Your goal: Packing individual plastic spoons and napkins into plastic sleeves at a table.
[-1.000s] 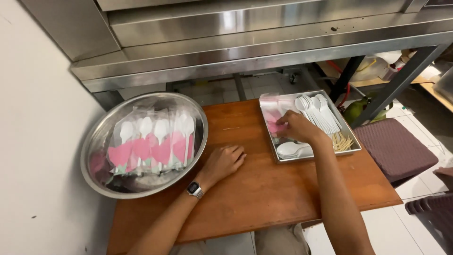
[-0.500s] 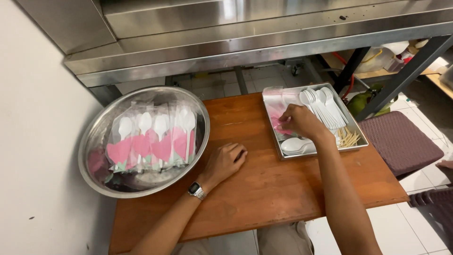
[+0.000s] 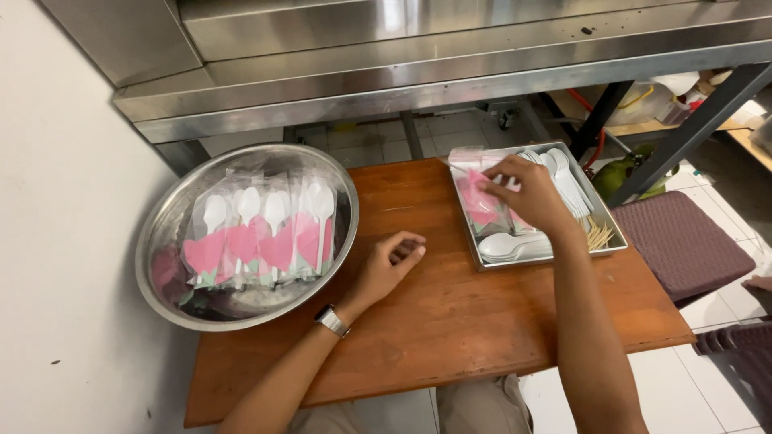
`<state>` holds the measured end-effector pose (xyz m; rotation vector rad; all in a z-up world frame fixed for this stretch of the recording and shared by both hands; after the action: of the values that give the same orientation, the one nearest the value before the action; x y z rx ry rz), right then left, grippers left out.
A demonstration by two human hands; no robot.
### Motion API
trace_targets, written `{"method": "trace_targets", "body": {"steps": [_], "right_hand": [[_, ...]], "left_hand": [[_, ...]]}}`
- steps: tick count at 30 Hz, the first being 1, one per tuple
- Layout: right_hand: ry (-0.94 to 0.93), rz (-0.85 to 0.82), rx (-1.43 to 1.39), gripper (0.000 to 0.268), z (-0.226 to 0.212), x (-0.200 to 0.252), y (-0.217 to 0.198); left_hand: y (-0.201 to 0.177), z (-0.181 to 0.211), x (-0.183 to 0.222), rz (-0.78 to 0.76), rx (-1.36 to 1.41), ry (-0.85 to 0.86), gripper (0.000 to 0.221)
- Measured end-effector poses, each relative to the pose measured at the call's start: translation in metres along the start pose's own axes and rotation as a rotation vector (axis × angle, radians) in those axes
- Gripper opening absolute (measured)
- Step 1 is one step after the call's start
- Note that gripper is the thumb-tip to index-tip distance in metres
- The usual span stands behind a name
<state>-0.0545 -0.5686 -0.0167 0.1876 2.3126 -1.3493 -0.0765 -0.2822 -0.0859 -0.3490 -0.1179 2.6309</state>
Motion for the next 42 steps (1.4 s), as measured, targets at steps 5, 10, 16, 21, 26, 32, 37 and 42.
{"method": "trace_targets", "body": {"steps": [5,10,16,21,26,32,37,42], "right_hand": [[-0.265,-0.098,-0.105,0.025,-0.058,0.006,0.035],[-0.489,-0.362,-0.106,0.026,-0.133,0.019,0.04],[-0.209,-0.112,-0.15,0.02,-0.046,0.0,0.025],[0.228,0.3,0.169,0.012,0.092,0.0,0.006],[0.38,0.149,0.244,0.013,0.124,0.018,0.005],[0.361,-0.463,-0.142,0.025,0.003,0.026,-0.028],[0.351,-0.662,-0.071,0.029,-0.008,0.031,-0.017],[0.245,-0.696,0.038,0.018,0.0,0.028,-0.006]], "left_hand": [[0.013,0.025,0.001,0.045,0.537,-0.139,0.058],[0.005,0.012,0.004,0.21,0.519,-0.25,0.054],[-0.008,-0.036,-0.007,0.295,0.434,-0.226,0.035],[-0.001,-0.024,-0.004,0.275,0.418,-0.227,0.044],[0.004,-0.02,0.001,0.263,0.423,-0.293,0.044],[0.001,-0.034,-0.003,0.257,0.393,-0.258,0.029],[0.0,-0.03,-0.005,0.291,0.413,-0.234,0.03],[0.003,-0.036,-0.009,0.287,0.51,-0.248,0.038]]}}
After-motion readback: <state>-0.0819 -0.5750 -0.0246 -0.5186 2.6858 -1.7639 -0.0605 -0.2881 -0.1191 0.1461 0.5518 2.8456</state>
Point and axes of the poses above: each hand's wrist, its own x-axis away from the middle knuckle, its own y-axis out of the palm, z = x × y, the point moved 4 cm from there along -x, towards the middle knuckle, and after that the axes turned 11 degrees about x, right-handed, at the moved point
